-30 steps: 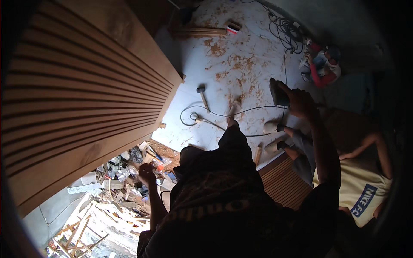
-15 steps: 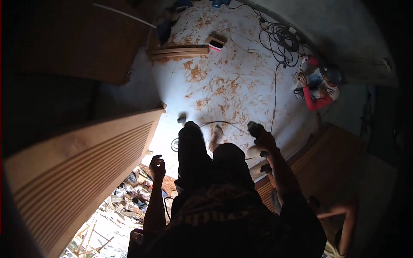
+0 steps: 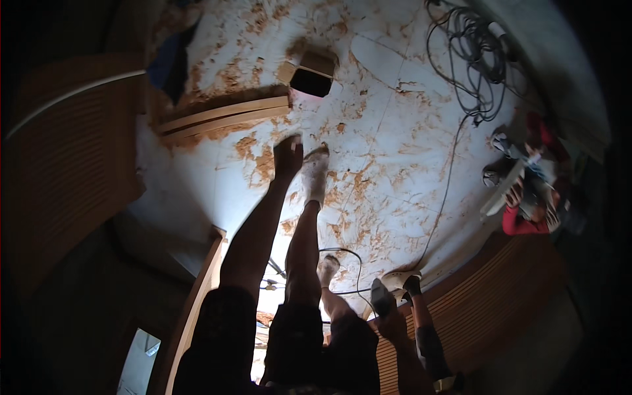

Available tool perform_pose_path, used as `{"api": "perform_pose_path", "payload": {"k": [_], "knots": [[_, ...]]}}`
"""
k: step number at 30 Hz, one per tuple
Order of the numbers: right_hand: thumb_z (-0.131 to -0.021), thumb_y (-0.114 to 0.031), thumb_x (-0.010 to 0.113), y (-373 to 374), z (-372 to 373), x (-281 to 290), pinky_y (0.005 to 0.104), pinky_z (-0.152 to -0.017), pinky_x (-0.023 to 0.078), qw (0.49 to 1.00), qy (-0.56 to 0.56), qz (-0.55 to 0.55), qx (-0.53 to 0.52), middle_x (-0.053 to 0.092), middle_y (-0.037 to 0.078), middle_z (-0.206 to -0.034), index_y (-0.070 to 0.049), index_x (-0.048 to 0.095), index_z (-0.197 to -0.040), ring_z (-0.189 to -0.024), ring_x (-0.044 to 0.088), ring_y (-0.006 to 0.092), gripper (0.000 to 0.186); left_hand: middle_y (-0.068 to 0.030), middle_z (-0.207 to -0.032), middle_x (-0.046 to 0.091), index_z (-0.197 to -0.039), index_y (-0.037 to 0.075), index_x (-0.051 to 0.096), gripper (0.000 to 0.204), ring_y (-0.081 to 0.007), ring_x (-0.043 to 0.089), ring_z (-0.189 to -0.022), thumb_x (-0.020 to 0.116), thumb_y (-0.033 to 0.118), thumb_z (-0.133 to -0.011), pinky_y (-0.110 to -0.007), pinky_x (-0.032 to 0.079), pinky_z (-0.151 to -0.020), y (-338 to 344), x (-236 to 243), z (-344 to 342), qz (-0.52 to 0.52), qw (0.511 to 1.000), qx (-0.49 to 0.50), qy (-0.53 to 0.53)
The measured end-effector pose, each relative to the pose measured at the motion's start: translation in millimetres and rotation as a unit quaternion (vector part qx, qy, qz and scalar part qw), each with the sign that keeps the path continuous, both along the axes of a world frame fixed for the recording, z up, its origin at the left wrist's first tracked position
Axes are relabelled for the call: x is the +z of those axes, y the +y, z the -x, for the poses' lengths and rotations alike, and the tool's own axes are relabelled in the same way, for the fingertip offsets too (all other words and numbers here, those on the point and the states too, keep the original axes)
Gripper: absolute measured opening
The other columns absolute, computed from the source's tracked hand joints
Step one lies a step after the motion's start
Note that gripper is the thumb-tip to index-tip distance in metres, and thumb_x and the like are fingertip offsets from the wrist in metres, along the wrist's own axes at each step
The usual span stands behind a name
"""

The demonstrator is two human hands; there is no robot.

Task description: The person installs hinges on a wooden door using a power drill and screws, then uses a hammer and a wooden block to adjust the door's position at the base.

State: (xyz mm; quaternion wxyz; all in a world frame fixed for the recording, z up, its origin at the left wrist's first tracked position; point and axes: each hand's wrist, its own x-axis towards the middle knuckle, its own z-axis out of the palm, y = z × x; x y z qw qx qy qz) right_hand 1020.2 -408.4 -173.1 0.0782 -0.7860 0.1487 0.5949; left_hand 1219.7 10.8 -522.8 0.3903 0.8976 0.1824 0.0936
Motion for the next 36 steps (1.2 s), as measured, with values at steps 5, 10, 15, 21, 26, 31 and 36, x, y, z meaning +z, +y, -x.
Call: {"api": "perform_pose_path", "payload": {"k": [5, 10, 15, 21, 26, 31, 36], "knots": [[-0.073, -0.011, 0.07, 59.3, -81.7, -11.2, 0.0564, -0.086, 0.055, 0.994, 0.072, 0.025, -0.08, 0.069, 0.03, -0.111, -0.016, 0.021, -0.158, -0.1, 0.066, 0.0528, 0.099, -0.021, -0.106, 0.067, -0.117, 0.005, 0.065, 0.033, -0.0391, 0.064, -0.105, 0.071, 0.022, -0.089, -0.053, 0.052, -0.087, 23.9, -128.4, -190.4, -0.116, 0.987, -0.08, 0.071], [-0.071, -0.007, 0.069, 104.4, -147.9, -13.1, 0.0521, -0.087, 0.057, 0.985, 0.066, 0.007, -0.157, 0.068, 0.028, -0.117, -0.013, 0.018, -0.16, -0.107, 0.067, 0.0482, 0.102, -0.0181, -0.106, 0.069, -0.101, 0.008, 0.072, 0.019, -0.035, 0.067, -0.107, 0.071, 0.02, -0.086, -0.05, 0.055, -0.09, -5.5, -124.2, -227.2, -0.143, 0.932, -0.112, 0.314], [-0.07, -0.005, 0.068, 129.9, -174.2, -17.9, 0.0478, -0.084, 0.058, 0.982, 0.06, -0.049, -0.172, 0.068, 0.026, -0.118, -0.013, 0.017, -0.16, -0.104, 0.07, 0.045, 0.104, -0.0184, -0.094, 0.067, -0.084, 0.006, 0.071, 0.015, -0.0352, 0.068, -0.095, 0.062, 0.016, -0.089, -0.048, 0.054, -0.083, 20.2, -162.0, -206.9, -0.152, 0.961, -0.136, 0.186], [-0.07, -0.01, 0.072, 119.1, -188.4, -22.7, 0.0516, -0.084, 0.058, 0.98, 0.022, -0.061, -0.186, 0.068, 0.026, -0.119, -0.014, 0.018, -0.16, -0.101, 0.068, 0.0486, 0.105, -0.0231, -0.091, 0.064, -0.083, 0.003, 0.064, 0.01, -0.0417, 0.064, -0.094, 0.063, 0.013, -0.082, -0.054, 0.051, -0.082, 6.7, -145.5, -211.8, -0.068, 0.981, -0.085, 0.16], [-0.07, -0.008, 0.069, 108.7, -192.8, -22.2, 0.0516, -0.084, 0.058, 0.984, 0.0, -0.05, -0.171, 0.068, 0.026, -0.116, -0.014, 0.019, -0.159, -0.101, 0.069, 0.0479, 0.103, -0.0209, -0.086, 0.066, -0.08, 0.003, 0.061, 0.009, -0.0385, 0.067, -0.088, 0.065, 0.011, -0.081, -0.051, 0.053, -0.078, 18.3, -144.6, -211.6, -0.067, 0.99, -0.074, 0.103], [-0.071, -0.003, 0.064, 90.4, -190.4, -14.3, 0.0458, -0.094, 0.053, 0.985, 0.013, -0.007, -0.17, 0.066, 0.027, -0.117, -0.009, 0.021, -0.158, -0.109, 0.066, 0.0469, 0.097, -0.0111, -0.076, 0.07, -0.078, 0.005, 0.064, 0.011, -0.0253, 0.072, -0.077, 0.072, 0.012, -0.078, -0.036, 0.057, -0.072, 4.4, -110.8, -201.8, 0.154, 0.981, 0.049, 0.104], [-0.07, -0.001, 0.065, 73.8, -160.0, -8.7, 0.0422, -0.091, 0.054, 0.982, -0.078, -0.069, -0.158, 0.068, 0.022, -0.114, -0.006, 0.026, -0.155, -0.105, 0.068, 0.0384, 0.094, -0.0064, -0.081, 0.072, -0.101, 0.003, 0.073, 0.017, -0.0145, 0.069, -0.077, 0.072, 0.01, -0.086, -0.031, 0.056, -0.076, 20.5, -78.1, -163.3, 0.371, 0.916, 0.126, 0.087]]}}
